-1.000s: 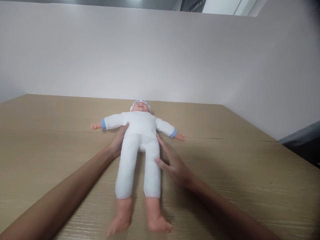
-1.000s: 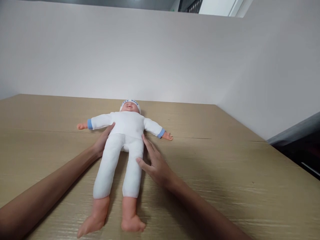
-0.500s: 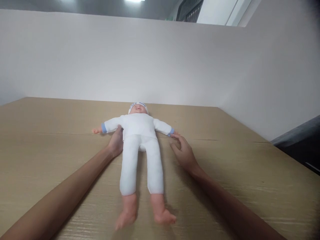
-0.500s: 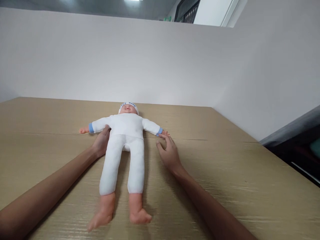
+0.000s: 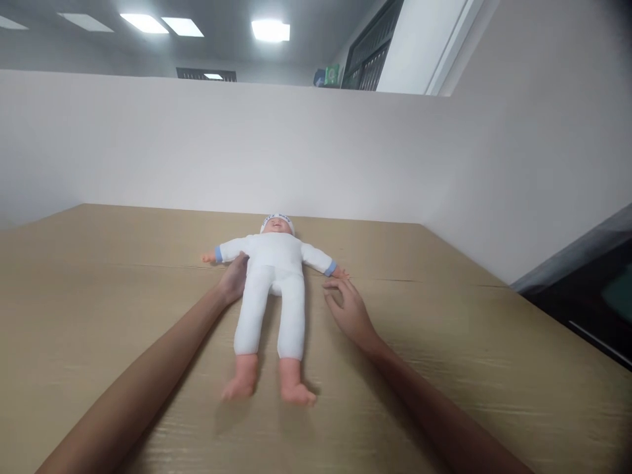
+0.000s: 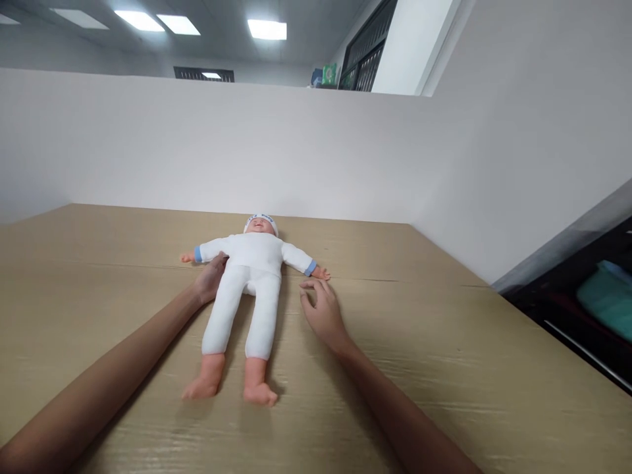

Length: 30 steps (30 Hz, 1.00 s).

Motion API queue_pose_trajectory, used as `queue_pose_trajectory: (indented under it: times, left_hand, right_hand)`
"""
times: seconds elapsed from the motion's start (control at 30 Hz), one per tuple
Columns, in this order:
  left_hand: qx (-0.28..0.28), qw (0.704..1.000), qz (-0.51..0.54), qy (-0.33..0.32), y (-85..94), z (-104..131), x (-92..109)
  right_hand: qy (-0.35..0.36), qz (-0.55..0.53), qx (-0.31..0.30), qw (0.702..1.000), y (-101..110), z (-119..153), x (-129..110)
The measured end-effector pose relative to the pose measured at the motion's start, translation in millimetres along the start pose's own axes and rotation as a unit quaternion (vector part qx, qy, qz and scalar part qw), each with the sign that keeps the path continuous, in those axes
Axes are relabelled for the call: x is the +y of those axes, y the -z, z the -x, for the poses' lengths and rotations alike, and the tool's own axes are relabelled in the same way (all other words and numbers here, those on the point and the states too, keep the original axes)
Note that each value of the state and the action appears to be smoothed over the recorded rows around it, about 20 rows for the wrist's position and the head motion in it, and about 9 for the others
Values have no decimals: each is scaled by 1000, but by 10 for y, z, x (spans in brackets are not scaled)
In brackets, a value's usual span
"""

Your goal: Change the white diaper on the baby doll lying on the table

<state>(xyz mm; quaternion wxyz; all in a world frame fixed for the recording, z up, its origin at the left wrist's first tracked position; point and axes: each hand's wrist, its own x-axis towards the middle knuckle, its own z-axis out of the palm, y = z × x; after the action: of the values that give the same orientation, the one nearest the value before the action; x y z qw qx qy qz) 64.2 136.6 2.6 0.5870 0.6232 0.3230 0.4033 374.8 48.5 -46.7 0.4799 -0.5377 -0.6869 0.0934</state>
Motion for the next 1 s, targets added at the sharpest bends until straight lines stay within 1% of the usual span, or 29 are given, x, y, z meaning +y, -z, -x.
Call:
queue_pose_trajectory:
  times: [0.1, 0.2, 0.27, 0.33, 0.47, 0.53, 0.57, 0.63, 0.67, 0.7, 0.73, 0.77, 0.8, 0.83, 0.87, 0.9, 0.93, 0.97, 1.0]
  left_hand:
    - [43, 998, 38, -11, -22, 137, -9]
    - [75, 996, 53, -24, -73, 322, -18]
    - [89, 994, 56, -36, -117, 453, -27]
    - [102, 992, 56, -40, -163, 575, -46]
    - [164, 986, 24, -10, -245, 803, -77]
    - [180, 984, -2, 6, -299, 971, -34]
    - [182, 983, -15, 13, -337, 1093, 10]
    - [187, 981, -51, 23, -447, 1446, 128]
    - [186, 980, -65, 26, -522, 1686, 187]
    - [195, 976, -90, 19, -611, 1967, 233]
    - [200, 965, -170, -6, -712, 2284, 256]
    - [210, 946, -243, -39, -824, 2626, 247]
    - [220, 929, -291, -68, -941, 2977, 201]
    - [240, 915, -312, -92, -1059, 3323, 115]
    - [256, 904, -324, -112, -1172, 3646, -7]
    - [259, 896, -338, -127, -1274, 3930, -157]
    - [250, 896, -350, -112, -1361, 4165, -323]
    - [260, 896, -353, -65, -1428, 4343, -494]
    - [271, 897, -348, -11, -1474, 4465, -655]
  right_hand:
    - [4, -4, -11, 1000, 7, 92, -87]
    - [3, -10, -29, 1000, 33, 193, -204]
    - [7, -19, -50, 999, 51, 268, -314]
    - [14, -34, -84, 996, 65, 352, -444]
    - [8, -53, -146, 988, 127, 573, -740]
    - [-4, -45, -155, 987, 218, 753, -919]
    - [-10, -40, -154, 987, 286, 875, -1021]
    - [-11, -31, -140, 990, 461, 1194, -1237]
    - [-6, -26, -123, 992, 560, 1393, -1341]
    - [14, -20, -112, 993, 658, 1614, -1432]
    - [41, -11, -96, 994, 750, 1851, -1505]
    - [84, -1, -71, 994, 828, 2097, -1551]
    - [131, 7, -49, 990, 887, 2345, -1568]
    - [167, 13, -43, 985, 923, 2586, -1555]
    - [186, 20, -42, 981, 934, 2815, -1513]
    - [185, 32, -49, 981, 921, 3026, -1446]
    - [160, 48, -63, 984, 889, 3216, -1360]
    - [118, 60, -77, 988, 842, 3384, -1262]
    - [63, 71, -83, 992, 788, 3529, -1159]
